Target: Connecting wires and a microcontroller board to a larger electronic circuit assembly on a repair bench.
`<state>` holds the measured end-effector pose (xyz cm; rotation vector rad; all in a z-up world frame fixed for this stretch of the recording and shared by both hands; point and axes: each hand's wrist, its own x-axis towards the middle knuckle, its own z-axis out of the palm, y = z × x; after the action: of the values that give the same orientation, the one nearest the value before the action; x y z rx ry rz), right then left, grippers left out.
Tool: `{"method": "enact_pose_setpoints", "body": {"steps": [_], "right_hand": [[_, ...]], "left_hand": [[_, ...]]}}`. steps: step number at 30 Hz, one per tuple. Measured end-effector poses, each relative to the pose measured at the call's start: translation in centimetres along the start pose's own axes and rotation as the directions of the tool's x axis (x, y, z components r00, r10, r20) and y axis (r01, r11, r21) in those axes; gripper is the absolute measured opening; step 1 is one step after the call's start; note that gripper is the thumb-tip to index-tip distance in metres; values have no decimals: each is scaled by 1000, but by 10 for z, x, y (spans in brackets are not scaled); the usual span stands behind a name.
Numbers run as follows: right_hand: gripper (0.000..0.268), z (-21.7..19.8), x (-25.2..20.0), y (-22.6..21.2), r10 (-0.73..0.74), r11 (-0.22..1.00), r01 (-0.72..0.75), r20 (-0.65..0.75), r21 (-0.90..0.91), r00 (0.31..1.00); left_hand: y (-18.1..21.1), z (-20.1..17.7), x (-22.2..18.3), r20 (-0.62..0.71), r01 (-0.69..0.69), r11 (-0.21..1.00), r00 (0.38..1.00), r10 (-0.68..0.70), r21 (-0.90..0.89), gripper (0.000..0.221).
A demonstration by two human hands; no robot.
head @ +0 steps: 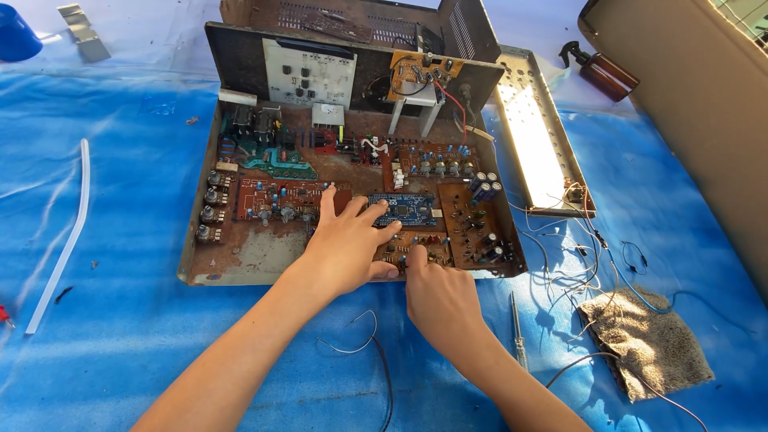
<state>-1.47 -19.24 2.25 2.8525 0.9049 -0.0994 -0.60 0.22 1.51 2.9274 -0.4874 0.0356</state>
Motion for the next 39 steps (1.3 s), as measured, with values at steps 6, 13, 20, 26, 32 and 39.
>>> {"method": "enact_pose_setpoints", "body": {"steps": [6,13,20,26,32,39], "right_hand": [[12,-24,6,3,-15,995,7,83,96,996],[17,-19,13,19,-37,954,1,117,299,992],[13,-15,12,18,-89,971,69,81,229,993],[11,-18,7,12,-121,986,112,73,124,990],[15,-23,8,11,-111,991,100,128,90,986],[19,-69,5,21,-11,966,-47,222,254,975]], "left_hand": [[2,-2,0,11,5,1000,1000,-5,24,66],[4,-2,-1,-9,18,1000,1000,-17,19,64],[2,3,-1,-28,6,1000,1000,-5,22,66],[1,5,-1,-46,0,1000,999,1,21,67],[1,3,-1,-43,6,1000,999,-6,16,65],[3,1,-1,-26,21,1000,999,-21,2,64]]}}
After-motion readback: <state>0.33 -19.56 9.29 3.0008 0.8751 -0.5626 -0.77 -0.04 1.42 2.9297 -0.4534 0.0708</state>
